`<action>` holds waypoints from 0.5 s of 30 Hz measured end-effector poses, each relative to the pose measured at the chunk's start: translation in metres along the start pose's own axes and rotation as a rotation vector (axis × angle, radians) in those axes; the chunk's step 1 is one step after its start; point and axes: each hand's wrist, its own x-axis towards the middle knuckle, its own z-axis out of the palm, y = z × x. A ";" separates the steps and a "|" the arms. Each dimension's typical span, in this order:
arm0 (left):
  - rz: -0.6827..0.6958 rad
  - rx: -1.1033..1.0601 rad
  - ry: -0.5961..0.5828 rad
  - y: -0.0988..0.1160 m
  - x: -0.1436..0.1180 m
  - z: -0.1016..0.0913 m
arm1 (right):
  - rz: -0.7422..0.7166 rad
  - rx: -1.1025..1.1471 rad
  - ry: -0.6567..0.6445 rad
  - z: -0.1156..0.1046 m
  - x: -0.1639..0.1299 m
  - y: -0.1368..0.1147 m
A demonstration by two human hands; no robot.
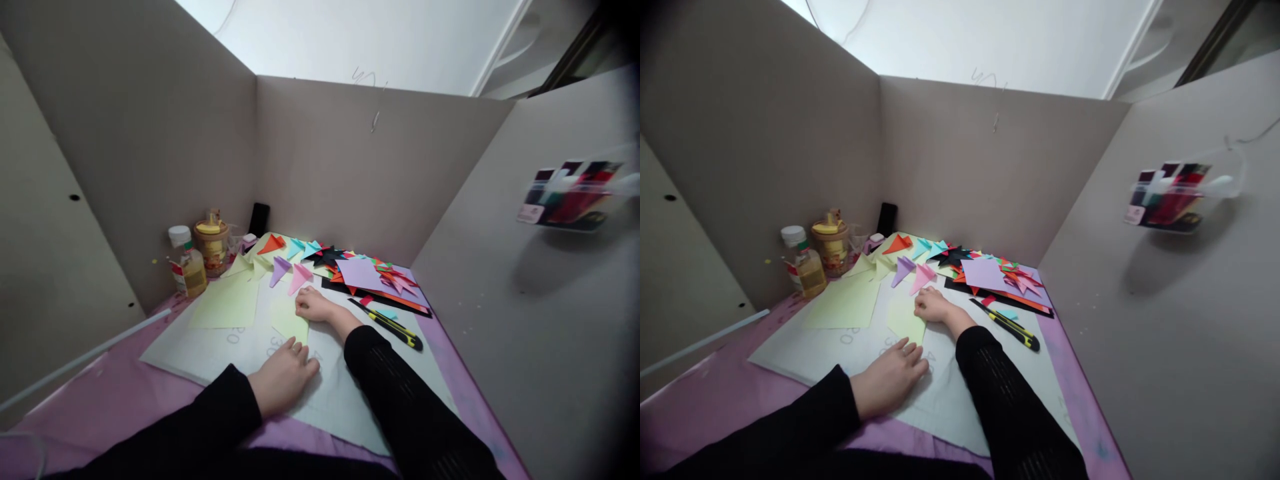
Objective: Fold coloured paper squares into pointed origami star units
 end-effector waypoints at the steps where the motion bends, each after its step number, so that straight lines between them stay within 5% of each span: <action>1: 0.003 0.004 0.013 -0.001 0.001 0.001 | 0.004 0.003 0.004 0.001 0.000 0.000; 15: -0.001 -0.024 0.016 -0.012 0.015 0.018 | 0.105 0.102 0.032 0.003 0.004 0.012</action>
